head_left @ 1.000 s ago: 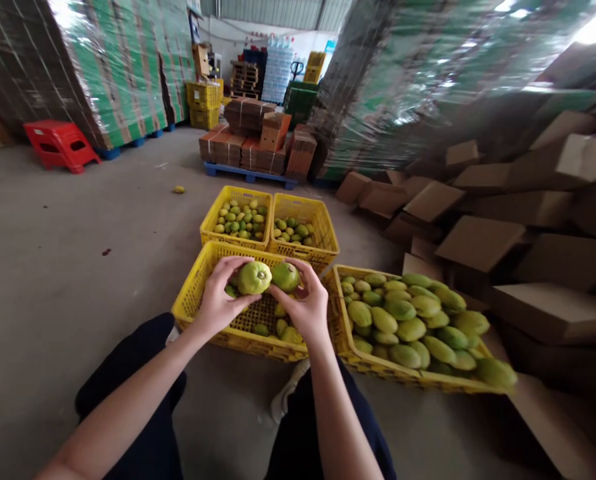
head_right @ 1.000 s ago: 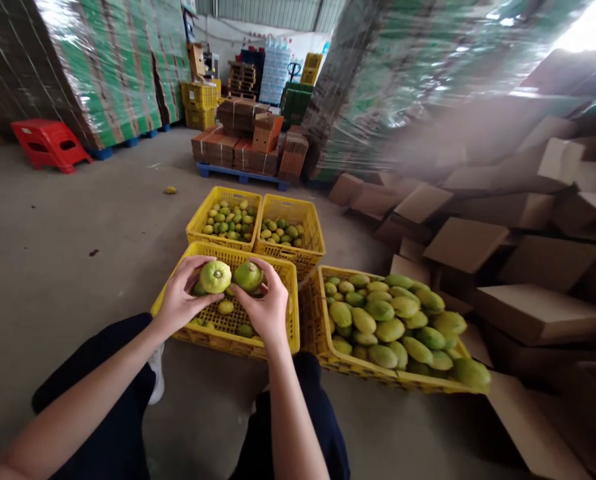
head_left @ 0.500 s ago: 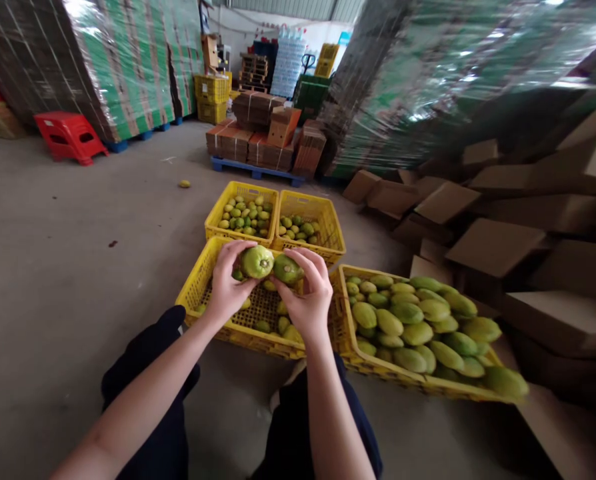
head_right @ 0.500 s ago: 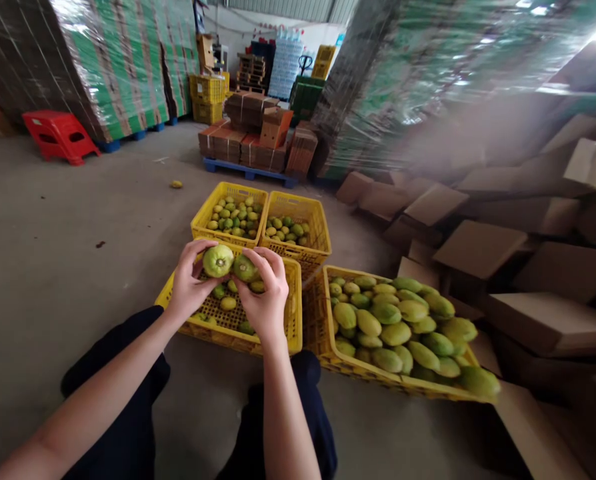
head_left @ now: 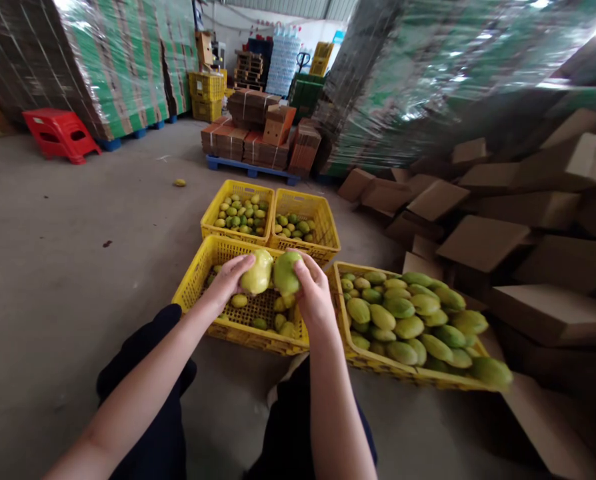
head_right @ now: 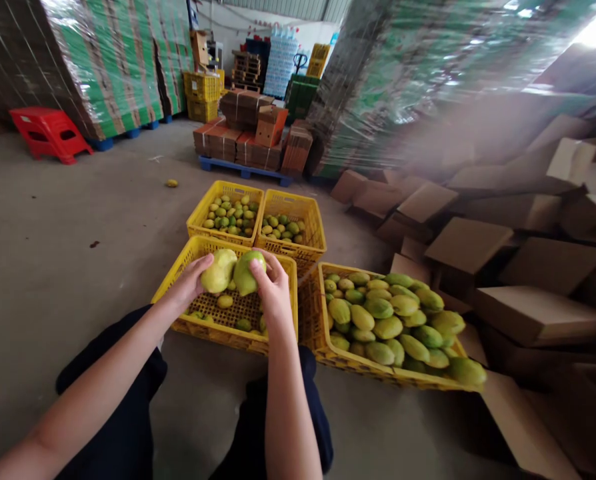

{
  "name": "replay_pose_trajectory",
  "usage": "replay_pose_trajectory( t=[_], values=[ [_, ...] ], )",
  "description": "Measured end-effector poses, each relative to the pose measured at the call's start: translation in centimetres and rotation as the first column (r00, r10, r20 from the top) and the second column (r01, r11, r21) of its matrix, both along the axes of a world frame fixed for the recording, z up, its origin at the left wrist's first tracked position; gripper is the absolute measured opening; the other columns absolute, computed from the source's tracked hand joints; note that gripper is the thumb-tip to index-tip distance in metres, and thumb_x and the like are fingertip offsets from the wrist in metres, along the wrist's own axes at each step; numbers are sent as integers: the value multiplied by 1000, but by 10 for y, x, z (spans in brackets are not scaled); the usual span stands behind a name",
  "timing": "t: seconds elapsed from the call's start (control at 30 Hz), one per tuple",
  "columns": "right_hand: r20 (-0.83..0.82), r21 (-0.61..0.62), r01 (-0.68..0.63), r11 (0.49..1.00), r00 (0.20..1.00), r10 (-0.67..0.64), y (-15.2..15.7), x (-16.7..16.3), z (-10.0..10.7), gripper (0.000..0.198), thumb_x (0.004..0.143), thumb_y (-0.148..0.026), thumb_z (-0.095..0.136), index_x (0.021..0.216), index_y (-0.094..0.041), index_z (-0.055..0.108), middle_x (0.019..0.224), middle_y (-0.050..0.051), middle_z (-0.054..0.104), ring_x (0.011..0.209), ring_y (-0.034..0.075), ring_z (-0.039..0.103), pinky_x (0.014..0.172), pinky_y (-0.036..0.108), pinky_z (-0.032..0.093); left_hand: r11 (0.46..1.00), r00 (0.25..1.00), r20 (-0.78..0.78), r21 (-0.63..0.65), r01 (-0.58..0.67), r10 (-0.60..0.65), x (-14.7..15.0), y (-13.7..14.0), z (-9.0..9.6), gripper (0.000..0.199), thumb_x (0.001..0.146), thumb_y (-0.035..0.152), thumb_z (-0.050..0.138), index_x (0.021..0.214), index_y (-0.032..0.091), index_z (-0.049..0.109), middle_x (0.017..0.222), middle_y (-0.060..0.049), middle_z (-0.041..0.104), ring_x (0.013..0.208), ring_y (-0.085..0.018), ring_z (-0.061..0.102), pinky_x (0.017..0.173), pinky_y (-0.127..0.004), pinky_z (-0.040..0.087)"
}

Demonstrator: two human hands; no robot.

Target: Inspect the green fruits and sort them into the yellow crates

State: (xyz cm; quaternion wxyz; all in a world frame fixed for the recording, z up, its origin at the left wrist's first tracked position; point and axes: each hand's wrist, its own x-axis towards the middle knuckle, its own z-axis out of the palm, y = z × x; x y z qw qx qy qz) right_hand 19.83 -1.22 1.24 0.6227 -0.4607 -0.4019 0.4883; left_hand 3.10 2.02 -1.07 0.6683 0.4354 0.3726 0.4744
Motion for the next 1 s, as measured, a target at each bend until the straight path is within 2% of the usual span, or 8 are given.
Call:
replay_pose_trajectory(
  t=[0.1,0.2,0.33,0.57,0.67,0.77,0.87,1.0],
  values=[
    [-161,-196,-78,977,986,46,6,-3,-2,53,68,-71,74,82,-19,70,68,5,72,53,18,64,42,28,51,985,997,30,-154,80,-76,1,1,0,67,71,73,69,102,13,70,69,-7,71,50,-14,61,40,-22,46],
    [-210,-326,-124,937,976,56,10,-7,0,54,70,-72,69,72,-19,68,56,4,66,42,16,56,34,27,42,960,995,5,-260,99,-101,2,1,2,61,74,71,67,95,14,70,59,-4,68,39,-11,55,38,-22,47],
    [-246,-352,-132,926,968,45,11,-11,7,49,71,-68,70,70,-20,67,54,2,65,39,13,53,33,25,40,937,996,4,-338,85,-89,2,3,6,57,78,69,65,89,14,69,53,-3,65,37,-10,54,38,-21,48],
    [-271,-325,-151,934,961,61,12,-12,6,51,67,-70,72,67,-20,65,50,1,62,36,12,52,30,23,39,960,993,-69,-272,71,-93,-1,2,5,61,78,71,65,93,12,70,59,-6,68,42,-12,58,40,-22,50],
    [-223,-257,-72,964,975,14,13,-10,-1,53,66,-71,73,74,-20,65,59,0,64,44,13,56,34,23,43,987,996,-74,-155,36,-48,-2,1,2,59,76,67,70,103,15,69,81,-10,74,64,-18,70,54,-27,58],
    [-93,-58,156,986,983,-161,13,-10,-7,49,62,-59,83,88,-23,63,79,-2,69,64,14,64,50,24,53,990,989,-85,83,-111,118,-2,0,0,58,66,51,87,110,21,65,104,-9,72,86,-22,72,72,-33,61],
    [92,209,309,928,938,-334,11,-12,-8,53,59,-38,91,100,-27,59,99,-1,69,86,16,68,72,29,59,953,980,-43,247,-177,193,-1,-2,1,61,57,35,94,108,23,62,116,-8,68,94,-21,70,86,-38,60],
    [184,389,254,885,920,-345,7,-14,-6,52,65,-32,88,109,-29,61,115,2,66,108,21,66,91,38,58,924,979,64,322,-203,193,0,-6,8,57,57,27,93,105,23,62,119,-7,67,109,-23,66,97,-40,56]
  ],
)
